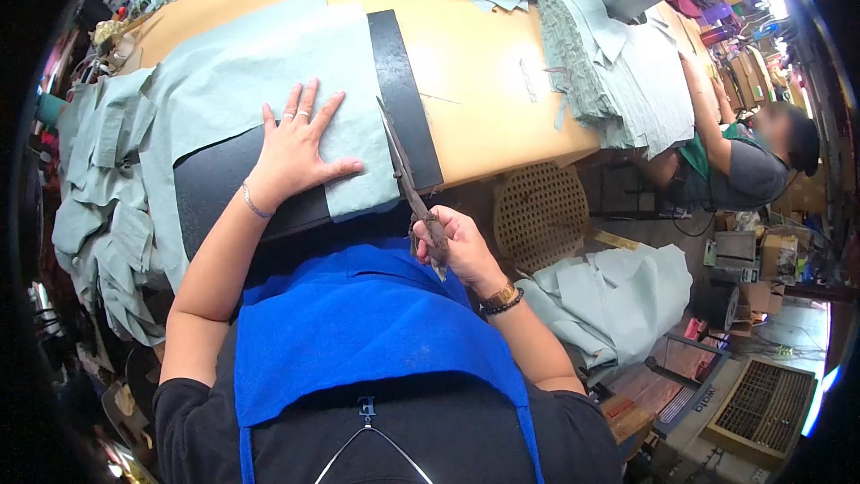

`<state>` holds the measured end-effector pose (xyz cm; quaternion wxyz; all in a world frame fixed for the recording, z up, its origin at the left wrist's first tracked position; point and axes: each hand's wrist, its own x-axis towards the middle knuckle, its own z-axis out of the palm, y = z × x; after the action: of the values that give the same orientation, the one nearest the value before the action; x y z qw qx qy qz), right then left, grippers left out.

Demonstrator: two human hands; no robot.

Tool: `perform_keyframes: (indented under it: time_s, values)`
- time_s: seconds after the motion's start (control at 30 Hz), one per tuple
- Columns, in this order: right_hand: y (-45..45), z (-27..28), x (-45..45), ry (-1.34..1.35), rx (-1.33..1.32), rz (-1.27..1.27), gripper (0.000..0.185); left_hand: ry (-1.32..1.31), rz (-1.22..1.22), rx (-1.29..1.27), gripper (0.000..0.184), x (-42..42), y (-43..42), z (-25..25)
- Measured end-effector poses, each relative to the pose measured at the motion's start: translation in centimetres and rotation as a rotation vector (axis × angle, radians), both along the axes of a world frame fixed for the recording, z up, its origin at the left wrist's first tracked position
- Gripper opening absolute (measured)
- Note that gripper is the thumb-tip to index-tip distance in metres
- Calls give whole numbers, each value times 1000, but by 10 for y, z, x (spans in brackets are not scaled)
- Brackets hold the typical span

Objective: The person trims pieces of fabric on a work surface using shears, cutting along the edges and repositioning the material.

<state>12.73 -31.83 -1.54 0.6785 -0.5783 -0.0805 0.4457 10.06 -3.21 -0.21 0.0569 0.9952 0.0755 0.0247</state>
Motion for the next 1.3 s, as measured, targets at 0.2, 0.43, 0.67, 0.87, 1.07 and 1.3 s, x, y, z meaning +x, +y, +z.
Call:
perform_keyframes:
  time_s: [0.2,0.43,0.67,0.87,1.07,1.3]
  values:
    - [11,3,6,65,16,-29,19,31,-34,3,105,-11,-10,5]
    - [9,-2,-2,36,68,-34,21,26,-37,-18,104,-6,-8,6]
    - [10,-2,-6,88,99,-66,20,-20,-40,-19,102,18,12,-5]
    - [18,0,-4,38,72,-44,18,-30,-43,-23,103,12,8,-7]
    - [12,-4,-13,27,34,-62,16,-27,-41,-19,104,11,8,-7]
    - [15,-2,-9,38,13,-64,18,-28,-67,-39,106,2,4,-4]
